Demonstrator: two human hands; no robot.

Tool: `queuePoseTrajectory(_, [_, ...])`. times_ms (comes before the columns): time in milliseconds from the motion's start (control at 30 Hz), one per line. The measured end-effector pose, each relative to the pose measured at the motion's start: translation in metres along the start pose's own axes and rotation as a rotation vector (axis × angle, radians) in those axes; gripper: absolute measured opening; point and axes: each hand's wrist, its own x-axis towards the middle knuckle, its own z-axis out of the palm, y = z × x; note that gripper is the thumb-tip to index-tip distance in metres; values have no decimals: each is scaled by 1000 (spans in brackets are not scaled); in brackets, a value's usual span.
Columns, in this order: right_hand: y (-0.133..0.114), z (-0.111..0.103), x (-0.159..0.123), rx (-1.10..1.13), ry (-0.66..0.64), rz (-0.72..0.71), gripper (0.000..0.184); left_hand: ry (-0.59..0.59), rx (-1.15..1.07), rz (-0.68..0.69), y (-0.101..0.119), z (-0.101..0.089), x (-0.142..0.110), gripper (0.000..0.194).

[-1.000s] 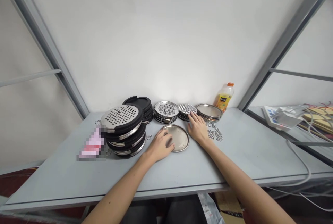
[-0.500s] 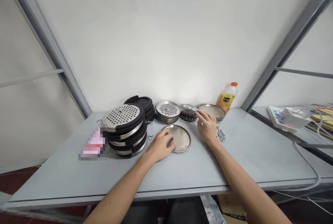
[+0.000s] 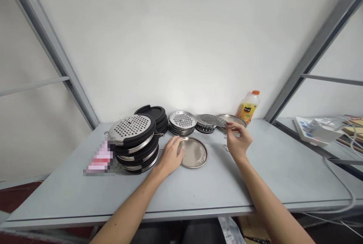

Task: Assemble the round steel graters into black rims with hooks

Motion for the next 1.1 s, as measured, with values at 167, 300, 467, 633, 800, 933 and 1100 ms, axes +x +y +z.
queuePoseTrajectory(167, [-14,9,-9,311,-211,192,23,46,-49,-113,-5,0,2,42])
queuePoseTrajectory(300, [-20,12,-14,406,-442,264,32,85,-73,-125,-4,-2,3,48])
queuePoseTrajectory(467, [-20,13,-16,383,-581,251,22,128,-66,-33,6,-8,4,34])
queuePoseTrajectory(633, [-13,8,-16,281,-576,198,15,142,-22,48,9,-9,4,19])
queuePoseTrajectory(800, [-8,-1,-24,248,-675,205,9,158,1,88,4,-7,5,14])
queuePoseTrajectory(933, [-7,-4,-31,219,-823,157,4,167,11,116,0,-9,5,13])
queuePoseTrajectory(1100, [-6,-5,-31,95,-985,-9,5,157,39,152,-3,-14,4,19])
